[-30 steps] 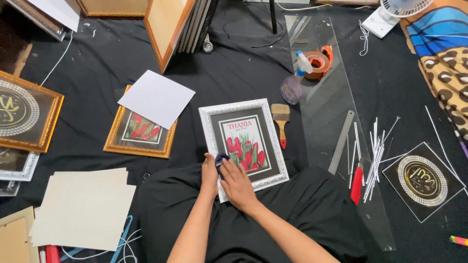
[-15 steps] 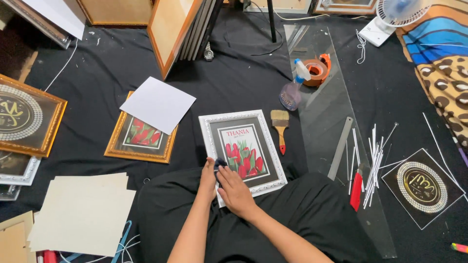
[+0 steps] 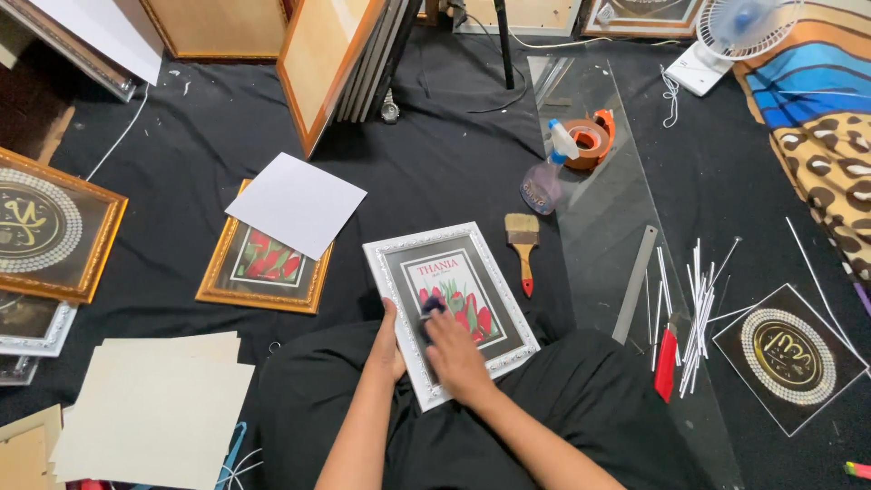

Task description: The person cleans a silver picture frame with a tulip print using a brush and a cloth. They first brush the frame and glass, then wipe the surface with a cloth.

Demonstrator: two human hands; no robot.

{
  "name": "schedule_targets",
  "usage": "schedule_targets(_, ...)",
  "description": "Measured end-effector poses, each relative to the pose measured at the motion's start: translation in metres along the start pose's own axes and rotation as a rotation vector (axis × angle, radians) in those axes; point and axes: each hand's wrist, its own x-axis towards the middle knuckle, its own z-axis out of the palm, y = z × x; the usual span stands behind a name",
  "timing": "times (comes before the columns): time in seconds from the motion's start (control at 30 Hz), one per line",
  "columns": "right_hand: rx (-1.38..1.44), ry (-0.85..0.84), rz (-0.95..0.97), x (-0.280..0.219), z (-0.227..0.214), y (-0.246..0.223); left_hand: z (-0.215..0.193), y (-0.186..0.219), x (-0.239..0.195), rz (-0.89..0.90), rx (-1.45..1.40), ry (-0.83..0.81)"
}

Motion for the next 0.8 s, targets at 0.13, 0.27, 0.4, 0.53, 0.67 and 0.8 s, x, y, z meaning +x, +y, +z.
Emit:
schedule_targets(0.13,0.176,-0.096,-0.108,0.013,-0.044,-0.039,-0.002,0.000,0.000,-0.094,0.042,0.094)
schedule_targets(0.27,0.001,-0.165,0.247,0.031,-0.045,0.005,0.010,0.006,-0.016,-0.050,0.015,0.014)
schedule_targets(0.4,0.008,-0.108,0.800,0.042,-0.050,0.063,0.017,0.013,-0.025,-0.053,0.349,0.236)
schedule_targets(0.53,0.116,-0.058,0.766,0.057,-0.044,0.022,0.019,0.012,-0.023,0.008,0.104,0.116)
schedule_targets(0.67,0.031,-0.095,0.111,0.058,-0.033,-0.043,0.005,0.004,-0.005,0.027,0.035,0.073)
schedule_targets(0.8,0.003,-0.078,-0.015,0.099,-0.023,-0.045,0.006,0.008,0.000,0.101,0.052,-0.041)
